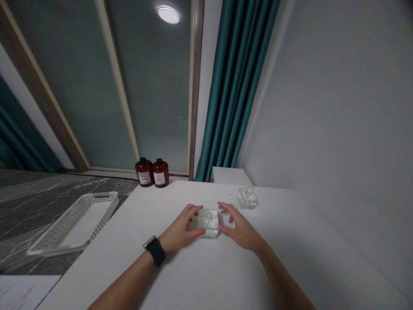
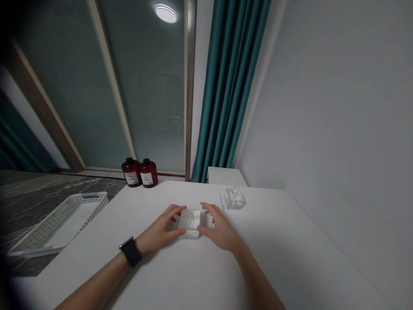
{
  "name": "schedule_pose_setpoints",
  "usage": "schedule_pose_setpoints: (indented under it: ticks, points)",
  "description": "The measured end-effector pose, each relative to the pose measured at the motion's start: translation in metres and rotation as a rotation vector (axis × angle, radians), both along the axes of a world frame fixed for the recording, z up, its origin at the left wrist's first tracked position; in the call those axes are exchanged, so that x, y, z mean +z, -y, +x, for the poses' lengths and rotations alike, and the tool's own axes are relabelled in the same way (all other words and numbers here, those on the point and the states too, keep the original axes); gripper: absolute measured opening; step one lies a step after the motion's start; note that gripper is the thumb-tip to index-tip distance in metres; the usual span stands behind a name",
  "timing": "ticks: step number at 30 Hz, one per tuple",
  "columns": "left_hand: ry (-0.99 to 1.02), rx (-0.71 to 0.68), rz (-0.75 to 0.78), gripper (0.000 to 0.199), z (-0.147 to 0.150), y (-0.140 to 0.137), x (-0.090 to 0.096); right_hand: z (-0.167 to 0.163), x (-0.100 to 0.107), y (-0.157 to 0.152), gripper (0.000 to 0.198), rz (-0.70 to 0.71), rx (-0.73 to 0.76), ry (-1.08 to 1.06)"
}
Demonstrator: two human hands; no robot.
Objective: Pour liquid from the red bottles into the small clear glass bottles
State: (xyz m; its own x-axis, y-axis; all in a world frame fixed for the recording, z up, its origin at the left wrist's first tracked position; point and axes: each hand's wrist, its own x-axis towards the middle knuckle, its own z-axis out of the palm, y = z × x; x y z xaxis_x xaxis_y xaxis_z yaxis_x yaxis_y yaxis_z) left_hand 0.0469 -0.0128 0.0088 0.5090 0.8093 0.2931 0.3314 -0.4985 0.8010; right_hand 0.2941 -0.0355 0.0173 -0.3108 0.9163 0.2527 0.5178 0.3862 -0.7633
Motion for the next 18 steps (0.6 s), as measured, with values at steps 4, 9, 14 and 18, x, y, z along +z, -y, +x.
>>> schedule_pose_setpoints:
  ticks: [4, 9, 14, 18]
  points:
    - [0.008, -0.003, 0.009, 0.058, 0.000, 0.001, 0.000, -0.016, -0.011, 0.002, 0.074, -0.030, 0.076, -0.013]
    - [0.018, -0.002, 0.007, 0.059, 0.000, 0.001, -0.001, -0.020, -0.017, 0.001, 0.072, -0.027, 0.063, -0.037]
    - [0.029, -0.005, -0.001, 0.057, -0.003, 0.001, 0.001, -0.020, -0.015, 0.001, 0.070, -0.028, 0.055, -0.035]
    - [0.051, 0.023, -0.022, 0.047, -0.007, 0.000, 0.007, -0.023, -0.020, -0.001, 0.072, -0.020, 0.034, -0.038]
